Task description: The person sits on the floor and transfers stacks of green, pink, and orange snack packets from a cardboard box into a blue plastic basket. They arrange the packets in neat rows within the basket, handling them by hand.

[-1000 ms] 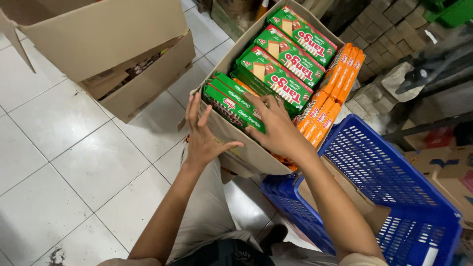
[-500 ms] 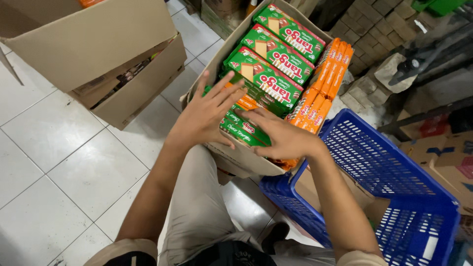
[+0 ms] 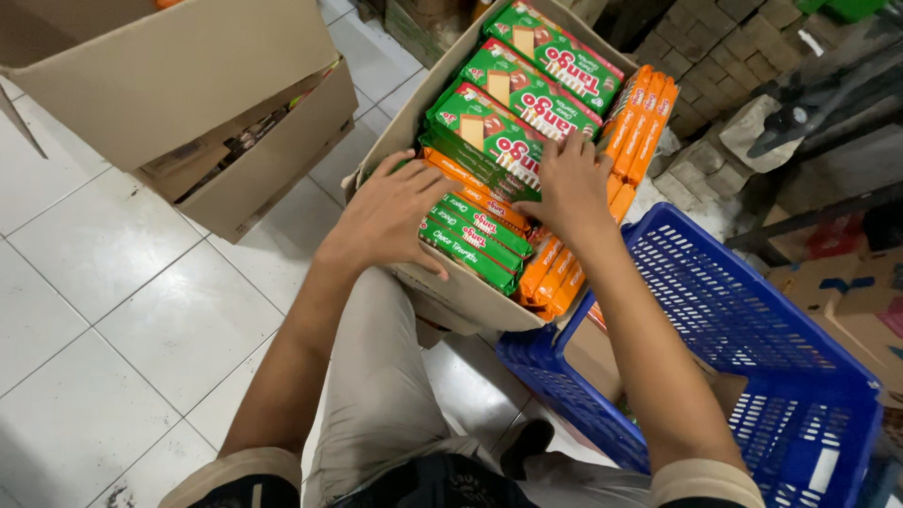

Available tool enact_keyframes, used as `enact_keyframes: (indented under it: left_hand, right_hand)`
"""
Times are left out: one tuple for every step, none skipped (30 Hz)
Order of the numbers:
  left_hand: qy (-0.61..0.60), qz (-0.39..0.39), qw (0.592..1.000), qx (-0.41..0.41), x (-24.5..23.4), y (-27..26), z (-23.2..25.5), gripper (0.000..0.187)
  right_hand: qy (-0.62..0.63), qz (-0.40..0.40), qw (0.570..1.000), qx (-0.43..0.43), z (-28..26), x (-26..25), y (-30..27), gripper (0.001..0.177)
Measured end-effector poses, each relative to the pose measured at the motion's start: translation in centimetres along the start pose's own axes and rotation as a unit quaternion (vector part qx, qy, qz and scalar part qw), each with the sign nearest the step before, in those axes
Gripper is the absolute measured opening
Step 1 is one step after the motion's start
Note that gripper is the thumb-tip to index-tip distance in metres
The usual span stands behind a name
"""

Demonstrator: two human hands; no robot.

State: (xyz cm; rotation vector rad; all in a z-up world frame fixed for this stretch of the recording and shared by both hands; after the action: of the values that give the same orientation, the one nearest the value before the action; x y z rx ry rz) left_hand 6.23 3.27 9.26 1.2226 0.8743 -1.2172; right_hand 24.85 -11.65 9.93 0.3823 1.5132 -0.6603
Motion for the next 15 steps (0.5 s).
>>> enact_keyframes:
  left_hand:
    - [-0.047, 0.014, 0.999, 0.008, -0.7, -0.2, 0.3, 0.113]
    - [-0.092, 0.031, 0.995, 0.017, -1.6, -0.2, 0.5, 0.119]
    - [-0.092, 0.032, 0.995, 0.017, -1.7, -0.4, 0.0, 0.119]
    - [-0.185, 0.053, 0.981, 0.015, -1.9, -0.5, -0.5, 0.120]
    - [-0.277, 0.074, 0.958, 0.014, -2.0, -0.7, -1.0, 0.121]
    - [-0.277, 0.075, 0.958, 0.014, -2.0, -0.7, -1.0, 0.121]
    - [-0.310, 0.086, 0.947, 0.001, -2.1, -0.8, -1.1, 0.108]
    - [-0.341, 0.097, 0.935, -0.014, -2.1, -0.8, -1.3, 0.096]
    - [-0.340, 0.098, 0.935, -0.014, -2.2, -0.9, -1.3, 0.096]
    - [-0.357, 0.099, 0.929, -0.025, -2.2, -0.9, -1.3, 0.091]
    - [-0.373, 0.099, 0.922, -0.036, -2.2, -1.0, -1.3, 0.087]
    - [-0.372, 0.101, 0.922, -0.035, -2.2, -0.9, -1.3, 0.087]
    - [-0.377, 0.101, 0.920, -0.034, -2.3, -0.9, -1.3, 0.084]
    - [-0.381, 0.103, 0.918, -0.034, -2.5, -0.9, -1.4, 0.081]
    - [-0.378, 0.106, 0.919, -0.034, -2.3, -0.8, -1.4, 0.081]
  right_hand:
    - [-0.027, -0.003, 1.000, 0.004, -0.4, 0.2, 0.0, 0.095]
    - [-0.055, -0.002, 0.998, 0.009, -0.8, 0.3, 0.1, 0.101]
    - [-0.056, -0.001, 0.998, 0.008, -1.2, 0.3, 0.2, 0.101]
    - [-0.039, -0.001, 0.999, 0.016, -1.4, 0.3, 0.1, 0.106]
    - [-0.022, 0.000, 0.999, 0.024, -1.6, 0.4, 0.0, 0.112]
    - [-0.023, 0.000, 0.999, 0.024, -1.3, 0.6, 0.3, 0.112]
    - [-0.002, -0.001, 1.000, 0.025, -0.9, 0.8, 0.5, 0.108]
    - [0.020, -0.002, 1.000, 0.024, -0.6, 1.0, 0.9, 0.104]
    - [0.019, -0.002, 1.000, 0.023, -1.0, 0.7, 0.7, 0.104]
    - [0.043, -0.005, 0.999, 0.022, -1.3, 0.3, 0.4, 0.106]
    - [0.066, -0.008, 0.998, 0.020, -1.6, -0.2, 0.2, 0.109]
    - [0.066, -0.006, 0.998, 0.020, -1.4, -0.2, 0.3, 0.109]
    - [0.111, -0.015, 0.994, 0.014, -1.2, -0.1, 0.5, 0.105]
    - [0.155, -0.023, 0.988, 0.006, -1.0, -0.2, 0.8, 0.102]
    - [0.154, -0.020, 0.988, 0.004, -1.0, -1.2, 0.6, 0.102]
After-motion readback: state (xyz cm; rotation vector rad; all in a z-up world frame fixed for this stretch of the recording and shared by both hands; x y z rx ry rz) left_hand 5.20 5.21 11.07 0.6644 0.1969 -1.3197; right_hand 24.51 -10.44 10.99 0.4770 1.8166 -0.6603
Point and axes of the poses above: each hand's wrist, its own y-axis towards the middle knuckle, its own x-axis out of the palm, z = x × y, the point moved 3 cm from there along y, towards the middle knuckle, and after that the axes turned 9 degrees about -z, right-handed, at the moved point
